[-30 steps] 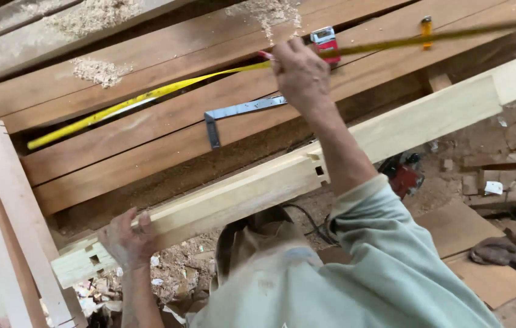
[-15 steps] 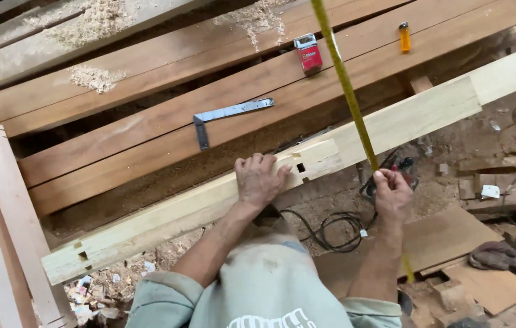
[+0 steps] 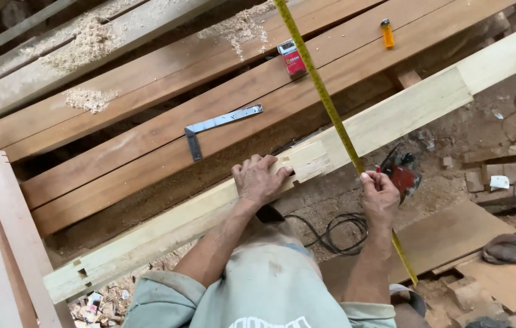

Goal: Measuring and marking wooden beams using a tape measure, square, and pencil for layout.

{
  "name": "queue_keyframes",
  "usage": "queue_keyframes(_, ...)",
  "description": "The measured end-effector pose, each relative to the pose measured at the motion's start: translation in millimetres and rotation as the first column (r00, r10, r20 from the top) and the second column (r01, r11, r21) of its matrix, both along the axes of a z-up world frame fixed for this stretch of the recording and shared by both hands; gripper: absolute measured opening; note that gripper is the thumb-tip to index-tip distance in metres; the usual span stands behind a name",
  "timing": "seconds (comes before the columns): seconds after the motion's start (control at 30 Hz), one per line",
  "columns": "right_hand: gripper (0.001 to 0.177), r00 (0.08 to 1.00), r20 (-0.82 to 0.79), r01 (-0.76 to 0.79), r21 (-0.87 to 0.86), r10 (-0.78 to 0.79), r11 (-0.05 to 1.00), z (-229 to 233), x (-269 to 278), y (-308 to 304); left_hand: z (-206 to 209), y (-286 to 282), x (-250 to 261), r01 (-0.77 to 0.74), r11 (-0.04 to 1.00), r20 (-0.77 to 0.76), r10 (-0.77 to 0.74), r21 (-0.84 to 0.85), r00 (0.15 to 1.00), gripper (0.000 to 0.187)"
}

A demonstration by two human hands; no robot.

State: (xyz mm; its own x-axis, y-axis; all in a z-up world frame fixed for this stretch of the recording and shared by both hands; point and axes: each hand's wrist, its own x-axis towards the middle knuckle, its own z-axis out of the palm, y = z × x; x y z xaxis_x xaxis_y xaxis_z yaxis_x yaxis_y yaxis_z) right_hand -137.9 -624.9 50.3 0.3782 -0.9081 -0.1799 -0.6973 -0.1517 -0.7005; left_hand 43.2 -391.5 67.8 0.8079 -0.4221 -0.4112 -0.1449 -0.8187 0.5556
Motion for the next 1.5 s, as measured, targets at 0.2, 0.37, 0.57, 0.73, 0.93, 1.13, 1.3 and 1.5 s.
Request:
queue_keyframes(0.2, 0.014, 0.999, 0.022, -0.046, -0.056, 0.047, 0.997, 32, 18, 13, 11, 1, 9, 0.015, 0.999, -0.078, -0.018, -0.038, 0.997, 0.043)
queue_keyframes(0.37, 0.014, 0.995, 0.054, -0.083, -0.074, 0.087, 0.994, 23, 38, 2, -62, 10, 22, -0.093, 0.996, -0.194, 0.091, -0.001, 0.977, 0.032)
queue_keyframes(0.57, 0.012, 0.975, 0.128, -0.168, -0.119, 0.183, 0.979, 21, 53, -7, -67, 70, 14, -0.126, 0.992, 0.019, 0.127, -0.018, 0.992, 0.031)
queue_keyframes(0.73, 0.011, 0.932, 0.188, -0.289, -0.137, 0.311, 0.948, 36, 54, -7, -75, 169, -6, -0.231, 0.956, 0.293, 0.276, -0.179, 0.916, 0.015)
queue_keyframes(0.93, 0.013, 0.667, -0.023, -0.725, -0.25, 0.745, 0.641, 50, 67, 4, 0, 277, -45, -0.518, 0.79, 0.708, 0.569, -0.329, 0.418, 0.011)
queue_keyframes(1.13, 0.025, 0.443, -0.45, -0.895, -0.162, 0.776, 0.416, 17, 95, 3, 33, 353, -84, -0.84, 0.244, 0.464, 0.886, -0.484, -0.01, 0.03)
queue_keyframes(1.3, 0.026, 0.338, -0.57, -0.931, -0.089, 0.748, 0.353, 27, 108, 16, -7, 390, -102, -0.785, 0.552, 0.654, 0.709, -0.281, 0.264, 0.031)
queue_keyframes(1.5, 0.03, 0.398, -0.605, -0.917, -0.252, 0.69, 0.308, 9, 98, 3, -29, 393, -98, -0.787, 0.616, 0.501, 0.692, -0.034, 0.52, 0.021)
